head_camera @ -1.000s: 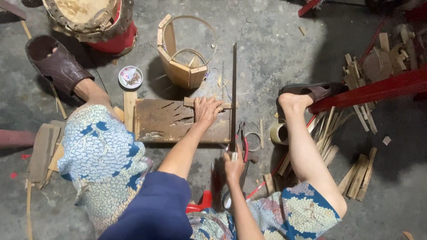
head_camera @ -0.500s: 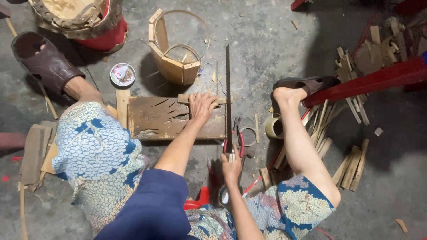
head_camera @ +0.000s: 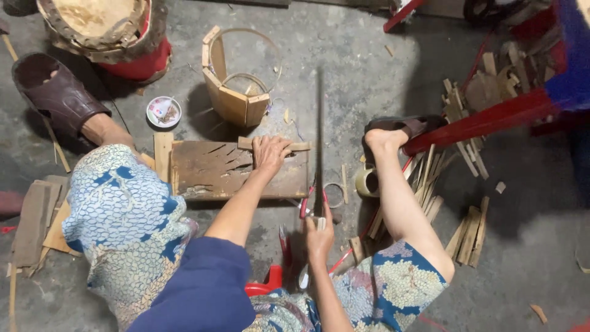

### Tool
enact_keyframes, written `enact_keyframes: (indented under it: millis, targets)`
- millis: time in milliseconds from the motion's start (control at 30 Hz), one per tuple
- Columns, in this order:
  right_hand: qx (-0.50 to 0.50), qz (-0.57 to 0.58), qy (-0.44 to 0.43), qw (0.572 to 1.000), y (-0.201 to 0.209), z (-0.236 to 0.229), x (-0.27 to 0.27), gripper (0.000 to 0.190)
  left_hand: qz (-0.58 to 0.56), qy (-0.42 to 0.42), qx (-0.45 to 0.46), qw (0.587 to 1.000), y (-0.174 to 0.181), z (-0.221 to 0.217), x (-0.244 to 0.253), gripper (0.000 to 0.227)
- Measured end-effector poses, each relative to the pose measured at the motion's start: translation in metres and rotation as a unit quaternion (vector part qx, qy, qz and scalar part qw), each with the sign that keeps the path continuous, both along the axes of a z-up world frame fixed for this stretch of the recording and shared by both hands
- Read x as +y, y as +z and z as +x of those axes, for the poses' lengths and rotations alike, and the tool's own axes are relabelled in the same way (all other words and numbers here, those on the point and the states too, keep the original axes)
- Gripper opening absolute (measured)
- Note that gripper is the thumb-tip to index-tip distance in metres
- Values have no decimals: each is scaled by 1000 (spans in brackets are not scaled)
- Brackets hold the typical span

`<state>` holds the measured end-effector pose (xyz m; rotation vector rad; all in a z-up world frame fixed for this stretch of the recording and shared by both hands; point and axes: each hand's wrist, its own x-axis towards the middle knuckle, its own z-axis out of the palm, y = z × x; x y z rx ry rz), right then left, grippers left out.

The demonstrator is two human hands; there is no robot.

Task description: The person sits on a low stool and uses a hand saw to cut a small rectangular piece of wood held on a wooden board. They repeatedly saw the wood, pause to inspect the cut, and continue sawing until the piece is separated.

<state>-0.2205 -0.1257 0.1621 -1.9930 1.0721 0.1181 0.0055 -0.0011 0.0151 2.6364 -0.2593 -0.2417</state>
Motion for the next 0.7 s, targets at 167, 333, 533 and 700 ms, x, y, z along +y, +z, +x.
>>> enact_keyframes:
  millis: [167,333,533,700]
  targets:
    - [-6,-145,19,989,-70,32,-50,74,-2,6,-83,997,18,-4,20,25]
    - [11,-218,47,975,-114,60,-68,88,-142,1,-17,990,104,-20,13,37]
    - [62,-267,85,958,-133,60,-72,100,-502,-26,135,854,209,-59,23,28]
    - [144,-254,110,950,-170,61,-89,89,-599,17,137,788,257,-86,22,15]
